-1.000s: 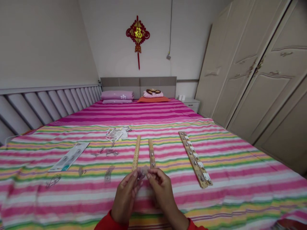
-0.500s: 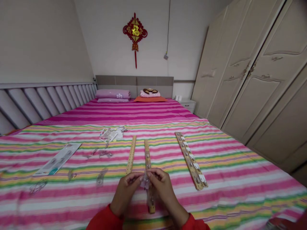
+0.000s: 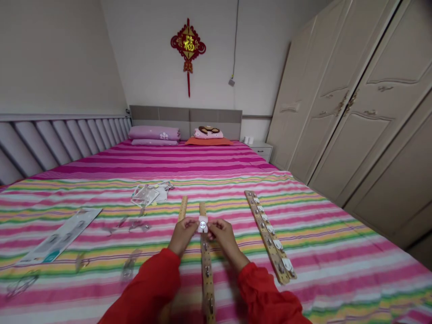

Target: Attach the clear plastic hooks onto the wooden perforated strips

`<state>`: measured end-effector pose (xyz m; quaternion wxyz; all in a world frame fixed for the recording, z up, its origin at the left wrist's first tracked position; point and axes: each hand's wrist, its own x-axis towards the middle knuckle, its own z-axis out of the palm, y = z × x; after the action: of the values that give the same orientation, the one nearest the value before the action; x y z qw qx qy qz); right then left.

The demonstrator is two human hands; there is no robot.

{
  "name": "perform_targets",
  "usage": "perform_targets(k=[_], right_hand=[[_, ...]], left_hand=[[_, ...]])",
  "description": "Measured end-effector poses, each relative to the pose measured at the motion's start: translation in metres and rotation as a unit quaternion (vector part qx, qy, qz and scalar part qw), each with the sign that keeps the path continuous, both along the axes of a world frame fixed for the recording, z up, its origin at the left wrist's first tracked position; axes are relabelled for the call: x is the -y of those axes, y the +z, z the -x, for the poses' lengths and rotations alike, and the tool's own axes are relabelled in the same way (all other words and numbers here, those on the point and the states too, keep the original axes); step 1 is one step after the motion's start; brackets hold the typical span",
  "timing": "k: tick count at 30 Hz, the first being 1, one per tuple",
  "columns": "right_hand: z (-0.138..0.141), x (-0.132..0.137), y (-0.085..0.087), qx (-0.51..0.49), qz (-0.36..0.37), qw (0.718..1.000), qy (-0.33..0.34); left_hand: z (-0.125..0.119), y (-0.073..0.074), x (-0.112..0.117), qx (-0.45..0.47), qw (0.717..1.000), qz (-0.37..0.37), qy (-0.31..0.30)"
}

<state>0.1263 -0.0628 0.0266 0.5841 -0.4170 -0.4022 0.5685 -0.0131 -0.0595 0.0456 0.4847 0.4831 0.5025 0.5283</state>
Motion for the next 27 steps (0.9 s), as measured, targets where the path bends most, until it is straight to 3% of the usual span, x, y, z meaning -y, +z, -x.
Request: perform_targets(k=[5,10,19,27], right_hand=[[0.003,-0.043,-0.009,0.032,-0.012,0.999,-0.032],[0.003,-0.066,-0.025,0.05,-0.029,0.997,-0.049],[0.005,-0.095,-0.057,0.079,-0.037,0.993,-0.083],[0.006,-0.102,-0.07,0.102,-0.038,0.99,-0.091]], left_hand=[[-0.003,-0.007,-0.042,-0.001,1.0,0.004,0.015],[-0.006,-0.021,-0.068,-0.023,1.0,0.014,0.015],[-0.009,-0.052,-0.098,-0.064,0.997,0.026,0.044],[-0.007,-0.071,-0.108,-0.099,0.993,0.031,0.048]])
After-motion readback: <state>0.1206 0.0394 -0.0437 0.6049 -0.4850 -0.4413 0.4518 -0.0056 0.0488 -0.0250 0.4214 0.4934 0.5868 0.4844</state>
